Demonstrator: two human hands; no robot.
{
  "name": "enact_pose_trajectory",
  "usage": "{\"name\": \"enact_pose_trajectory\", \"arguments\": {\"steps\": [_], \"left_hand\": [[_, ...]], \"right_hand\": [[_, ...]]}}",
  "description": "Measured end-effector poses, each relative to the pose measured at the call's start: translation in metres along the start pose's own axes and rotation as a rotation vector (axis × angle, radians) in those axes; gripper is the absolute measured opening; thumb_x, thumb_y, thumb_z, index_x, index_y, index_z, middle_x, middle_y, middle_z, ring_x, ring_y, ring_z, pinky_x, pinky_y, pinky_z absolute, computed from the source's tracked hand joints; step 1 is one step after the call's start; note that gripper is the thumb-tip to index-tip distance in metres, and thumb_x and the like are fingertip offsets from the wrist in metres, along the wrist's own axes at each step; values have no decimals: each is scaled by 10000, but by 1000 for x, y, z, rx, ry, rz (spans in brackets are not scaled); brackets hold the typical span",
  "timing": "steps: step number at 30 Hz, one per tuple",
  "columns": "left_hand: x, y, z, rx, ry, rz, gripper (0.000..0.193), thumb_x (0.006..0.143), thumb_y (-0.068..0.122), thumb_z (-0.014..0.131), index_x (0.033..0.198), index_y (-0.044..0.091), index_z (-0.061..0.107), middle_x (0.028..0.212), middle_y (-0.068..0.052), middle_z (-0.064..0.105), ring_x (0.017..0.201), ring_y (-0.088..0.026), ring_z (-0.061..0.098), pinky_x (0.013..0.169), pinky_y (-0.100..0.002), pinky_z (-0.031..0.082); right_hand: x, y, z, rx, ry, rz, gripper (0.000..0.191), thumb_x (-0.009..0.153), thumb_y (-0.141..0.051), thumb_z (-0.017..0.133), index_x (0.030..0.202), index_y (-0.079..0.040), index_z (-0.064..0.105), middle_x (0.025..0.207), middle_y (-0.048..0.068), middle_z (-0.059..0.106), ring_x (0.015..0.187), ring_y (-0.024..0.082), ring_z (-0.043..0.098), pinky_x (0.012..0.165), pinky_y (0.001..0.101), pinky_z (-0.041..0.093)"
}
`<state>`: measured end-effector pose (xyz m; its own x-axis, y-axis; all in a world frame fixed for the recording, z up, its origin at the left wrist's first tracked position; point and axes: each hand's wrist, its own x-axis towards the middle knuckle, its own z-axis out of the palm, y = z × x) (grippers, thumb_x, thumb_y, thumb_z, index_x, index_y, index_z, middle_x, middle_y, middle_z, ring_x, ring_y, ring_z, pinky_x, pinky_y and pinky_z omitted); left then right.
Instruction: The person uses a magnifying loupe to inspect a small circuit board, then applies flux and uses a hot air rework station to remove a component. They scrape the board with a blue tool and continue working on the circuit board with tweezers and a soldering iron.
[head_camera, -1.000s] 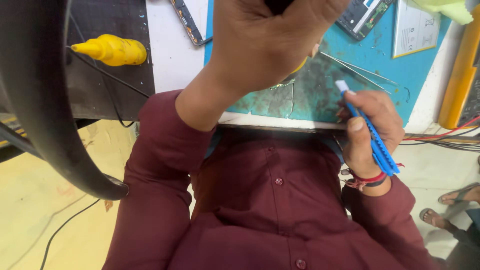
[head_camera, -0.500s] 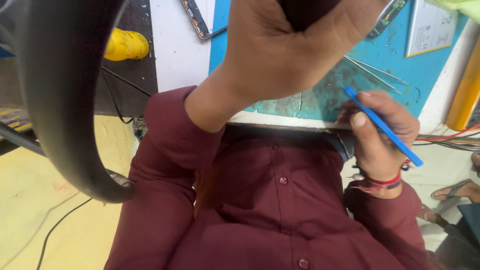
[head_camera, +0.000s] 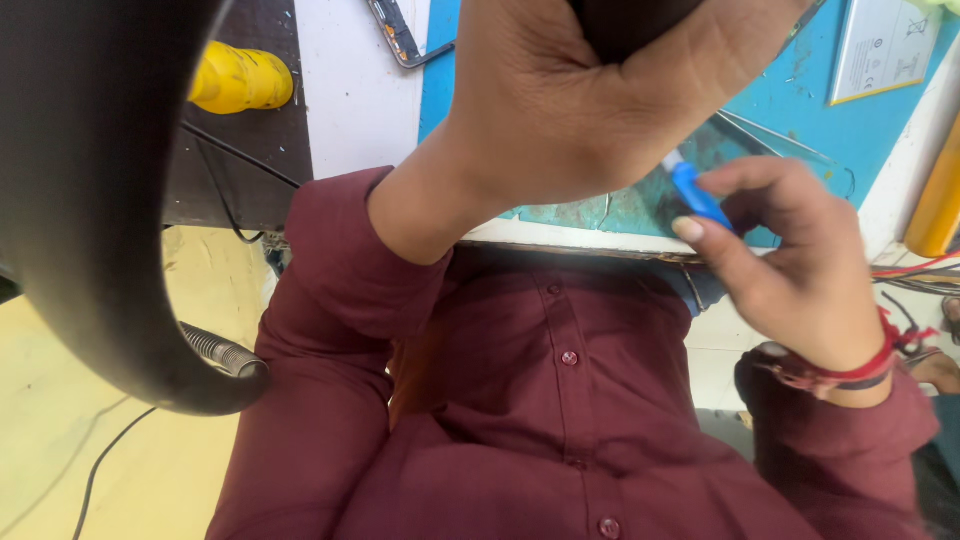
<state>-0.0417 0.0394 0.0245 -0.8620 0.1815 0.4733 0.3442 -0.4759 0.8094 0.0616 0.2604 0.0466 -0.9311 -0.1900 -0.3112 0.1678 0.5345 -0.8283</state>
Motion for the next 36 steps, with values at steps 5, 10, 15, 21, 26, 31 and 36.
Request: {"name": "enact_pose_trajectory", "arguments": {"steps": [5,10,15,21,26,31,36], "left_hand": [[-5,-3,-2,31,5,-27,24,1119,4,725,1134,21,719,886,-19,752,709,-59,696,600,-206,527],[-7,-4,-2,17,24,-41,62,1124,33,726,1067,8,733,832,-38,746,672,-82,698,578,-230,522],[-5,-8,0,55,51,-6,66,1094,64,747,1030,48,750,659,-11,595,529,-70,531,503,-250,320],[-5,-8,4,43,70,-28,82,1086,84,745,1009,55,749,631,-3,552,505,-70,496,490,-259,279],[-5,-10,5,-19,72,-36,205,1088,78,728,889,36,712,609,-16,520,491,-84,461,489,-265,251],[-4,-8,6,0,65,-44,163,1097,91,720,942,37,716,627,-23,530,506,-88,465,494,-269,275],[-5,-7,4,20,38,-59,186,1132,101,733,958,37,723,651,-21,549,525,-85,480,497,-265,295]], "right_hand": [[21,-34,4,-532,-5,-372,225,890,-53,753,1114,-38,732,940,121,728,794,290,683,671,377,522],[40,-51,4,-659,-29,-514,228,857,-29,743,1080,-73,742,967,98,734,789,303,675,652,392,517],[48,-51,2,-760,-70,-546,242,845,-13,689,1064,-102,742,917,65,713,784,296,669,629,396,511],[51,-51,-1,-791,-112,-517,202,806,-17,688,987,-99,728,840,58,671,768,298,657,616,405,499],[53,-52,-3,-798,-122,-543,159,773,-19,703,913,-92,719,833,60,664,759,293,654,598,398,491],[55,-53,-3,-838,-137,-533,82,810,-49,729,870,-99,703,815,48,660,760,282,652,598,392,486],[56,-54,-3,-860,-129,-546,122,773,-37,729,874,-104,716,791,52,661,746,285,656,576,396,483]]}}
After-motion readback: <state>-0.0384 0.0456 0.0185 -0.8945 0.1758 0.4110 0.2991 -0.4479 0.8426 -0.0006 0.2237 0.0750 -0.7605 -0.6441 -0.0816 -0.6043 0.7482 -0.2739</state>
